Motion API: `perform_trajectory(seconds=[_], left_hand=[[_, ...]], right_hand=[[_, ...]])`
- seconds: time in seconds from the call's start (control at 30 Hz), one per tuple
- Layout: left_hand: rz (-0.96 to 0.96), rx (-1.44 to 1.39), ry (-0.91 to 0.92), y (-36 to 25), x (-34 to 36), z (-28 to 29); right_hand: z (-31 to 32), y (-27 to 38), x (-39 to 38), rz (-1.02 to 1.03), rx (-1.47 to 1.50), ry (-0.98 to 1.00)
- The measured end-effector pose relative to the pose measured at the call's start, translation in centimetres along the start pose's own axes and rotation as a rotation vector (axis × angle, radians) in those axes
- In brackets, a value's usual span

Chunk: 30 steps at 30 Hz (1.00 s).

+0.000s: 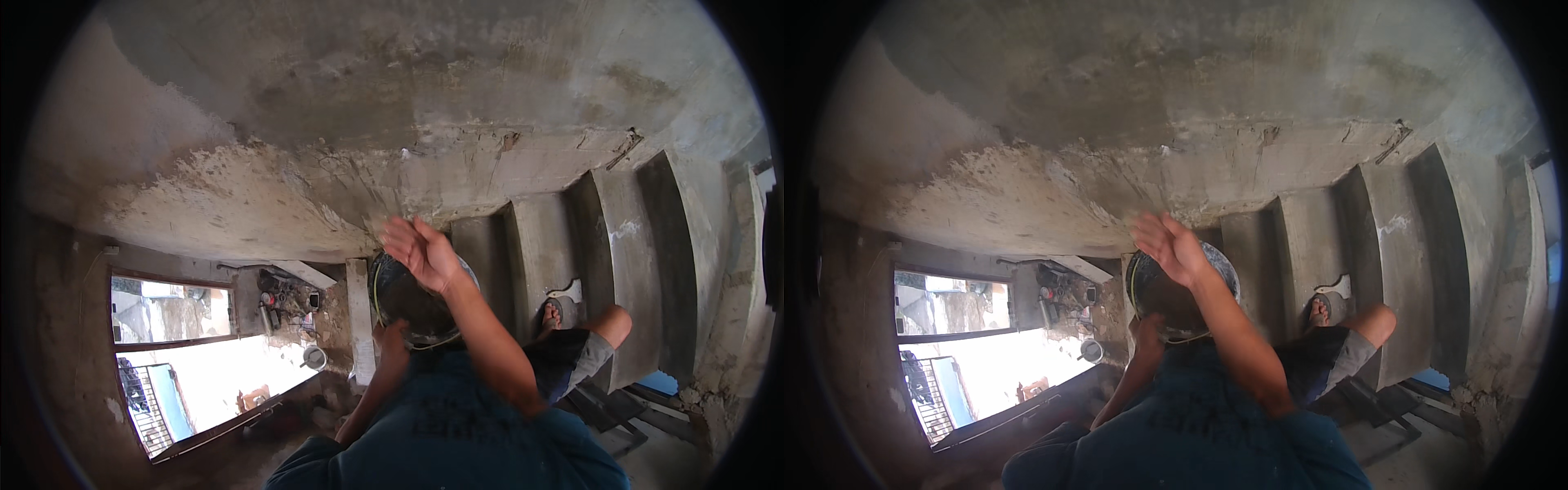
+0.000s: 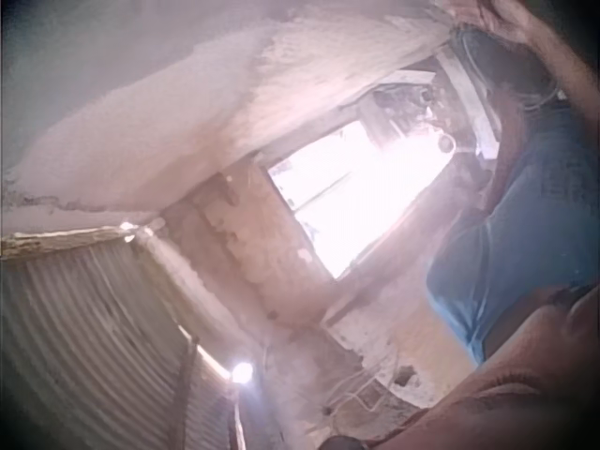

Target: The person repeatedly scoops a wet plaster-like mixture from a bucket and throws it by hand onto the concrete wall beside a staircase. The person continues this action across multiple sections of the wall throughout the clip.

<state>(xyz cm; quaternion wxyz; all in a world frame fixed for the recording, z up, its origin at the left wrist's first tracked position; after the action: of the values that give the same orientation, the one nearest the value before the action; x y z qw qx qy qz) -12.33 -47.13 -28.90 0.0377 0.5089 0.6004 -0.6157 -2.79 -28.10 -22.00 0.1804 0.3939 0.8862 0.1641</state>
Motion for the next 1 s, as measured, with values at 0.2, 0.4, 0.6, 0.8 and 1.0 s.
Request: perform_trajectory(seconds=[0.2, 0.4, 0.6, 0.8, 1.0], left_hand=[[0.027, 0.009, 0.029, -0.1, -0.2, -0.3], [-0.036, -0.016, 0.128, -0.8, -0.8, -0.8], [-0.031, 0.102, 0.096, -0.1, 0.1, -0.7], [-0.038, 0.036, 0.112, -0.5, -0.7, -1.3], [-0.046, -0.014, 0.174, -1.3, -1.2, -2.5]], right_hand=[[1.2, 1.8, 1.1, 0.067, -0.349, -0.416], [22.9, -10.9, -2.8, -0.165, -0.318, -0.828], [17.3, -8.3, -2.1, -0.162, 0.072, -0.193], [0.5, 8.2, -0.4, 0.318, 0.145, -0.221], [13.4, -1.3, -1.8, -0.056, -0.463, -0.757]])
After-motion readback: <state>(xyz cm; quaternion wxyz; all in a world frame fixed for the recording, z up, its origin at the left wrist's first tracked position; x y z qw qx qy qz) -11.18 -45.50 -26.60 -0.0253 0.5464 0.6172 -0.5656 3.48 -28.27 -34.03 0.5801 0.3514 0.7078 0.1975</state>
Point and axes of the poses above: each hand's wrist, its own x-axis towards the middle knuckle, its own z-axis out of the back of the hand, y = z × x, the point moved 3 cm from there along x, towards the middle knuckle, and after that the axes turned 6 degrees about -x, right-handed, at the moved point
